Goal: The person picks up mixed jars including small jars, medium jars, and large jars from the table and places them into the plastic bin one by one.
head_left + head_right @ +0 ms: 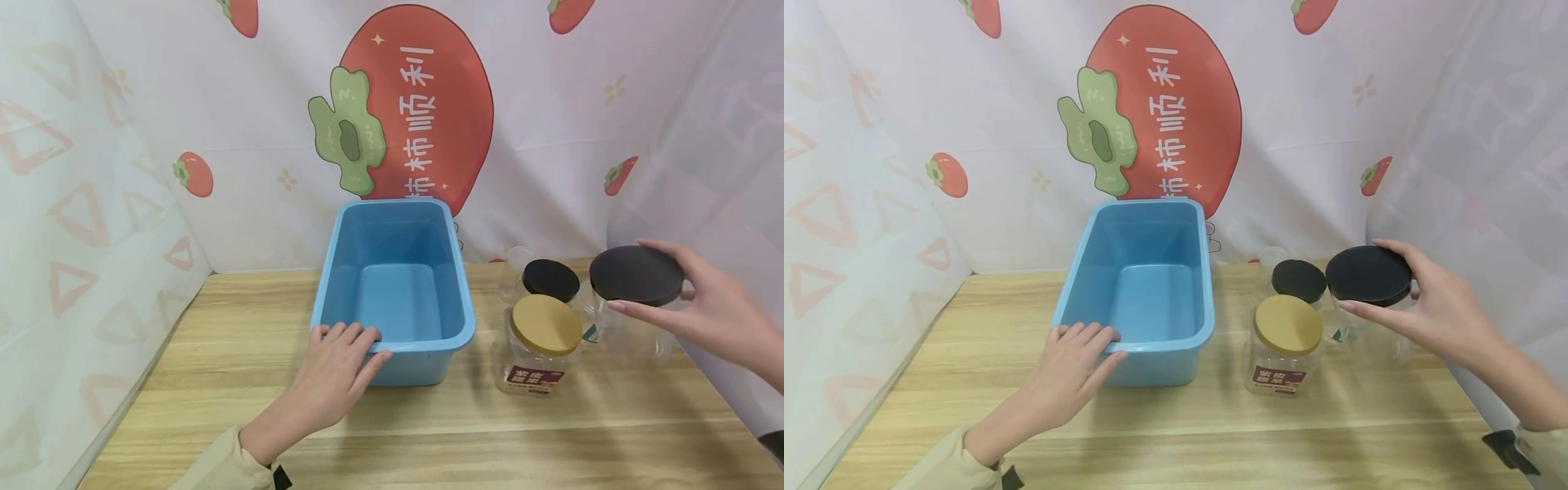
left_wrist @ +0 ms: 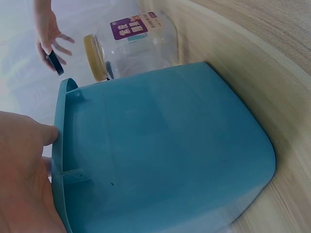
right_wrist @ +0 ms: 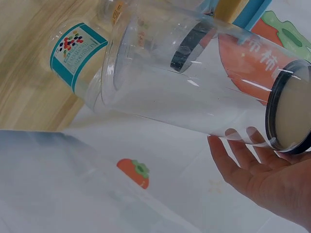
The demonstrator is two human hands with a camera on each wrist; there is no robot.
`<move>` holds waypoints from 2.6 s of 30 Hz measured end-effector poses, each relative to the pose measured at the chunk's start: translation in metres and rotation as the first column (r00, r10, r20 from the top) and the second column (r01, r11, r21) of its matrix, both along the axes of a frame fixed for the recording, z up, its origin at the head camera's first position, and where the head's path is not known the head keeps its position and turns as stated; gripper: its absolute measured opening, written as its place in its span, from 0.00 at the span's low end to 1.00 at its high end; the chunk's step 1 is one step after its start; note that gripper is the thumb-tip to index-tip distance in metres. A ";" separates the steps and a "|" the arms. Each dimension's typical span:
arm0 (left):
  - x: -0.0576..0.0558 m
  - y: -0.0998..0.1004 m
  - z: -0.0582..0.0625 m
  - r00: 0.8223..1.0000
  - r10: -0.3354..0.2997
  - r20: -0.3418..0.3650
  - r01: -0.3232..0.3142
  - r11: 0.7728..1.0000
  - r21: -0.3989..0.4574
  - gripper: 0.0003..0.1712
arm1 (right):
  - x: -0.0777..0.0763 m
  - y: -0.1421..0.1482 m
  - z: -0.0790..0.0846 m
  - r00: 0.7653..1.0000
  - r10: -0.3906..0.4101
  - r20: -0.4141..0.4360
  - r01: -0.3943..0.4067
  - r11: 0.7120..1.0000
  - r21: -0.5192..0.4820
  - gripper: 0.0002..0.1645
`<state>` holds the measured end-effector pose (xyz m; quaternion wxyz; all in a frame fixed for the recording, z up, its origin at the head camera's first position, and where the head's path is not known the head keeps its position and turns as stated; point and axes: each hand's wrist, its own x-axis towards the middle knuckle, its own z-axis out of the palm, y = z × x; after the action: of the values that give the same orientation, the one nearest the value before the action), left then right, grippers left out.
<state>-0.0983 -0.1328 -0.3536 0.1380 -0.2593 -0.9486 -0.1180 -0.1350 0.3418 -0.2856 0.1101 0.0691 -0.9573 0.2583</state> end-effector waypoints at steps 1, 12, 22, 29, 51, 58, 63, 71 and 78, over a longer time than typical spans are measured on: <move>0.000 0.000 0.000 1.000 0.002 0.001 -0.002 1.000 -0.001 0.15 | -0.001 0.000 0.001 1.000 0.002 -0.003 -0.002 1.000 0.005 0.62; 0.000 0.001 0.001 1.000 0.001 -0.003 -0.001 1.000 0.007 0.14 | -0.010 -0.004 0.016 0.999 0.048 0.002 -0.048 0.997 0.060 0.61; 0.000 0.000 0.001 1.000 0.003 0.003 -0.003 1.000 0.008 0.14 | -0.025 -0.023 0.033 0.996 0.075 0.044 -0.080 0.990 0.116 0.61; 0.000 0.000 0.000 1.000 0.002 -0.006 -0.002 1.000 0.006 0.14 | -0.034 -0.032 0.041 0.995 0.097 0.027 -0.100 0.987 0.124 0.61; 0.000 -0.001 0.001 1.000 -0.006 -0.014 0.006 1.000 -0.006 0.15 | -0.047 -0.051 0.064 0.994 0.110 0.024 -0.112 0.980 0.167 0.62; 0.000 -0.001 0.002 1.000 -0.006 -0.010 0.006 1.000 -0.009 0.15 | -0.047 -0.058 0.073 0.994 0.097 0.055 -0.105 0.979 0.174 0.63; 0.001 -0.001 0.002 1.000 -0.003 -0.006 0.002 1.000 -0.012 0.15 | -0.048 -0.064 0.077 0.993 0.110 0.034 -0.115 0.976 0.186 0.62; 0.001 -0.001 0.002 1.000 0.009 0.013 -0.009 1.000 -0.011 0.15 | -0.050 -0.071 0.083 0.991 0.122 0.061 -0.131 0.978 0.163 0.62; 0.001 0.000 0.002 1.000 0.010 0.016 -0.010 1.000 -0.015 0.15 | -0.052 -0.079 0.087 0.990 0.128 0.060 -0.136 0.977 0.162 0.63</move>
<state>-0.0975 -0.1331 -0.3511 0.1292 -0.2548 -0.9518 -0.1120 -0.1873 0.2632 -0.1988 0.0627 0.1351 -0.9712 0.1860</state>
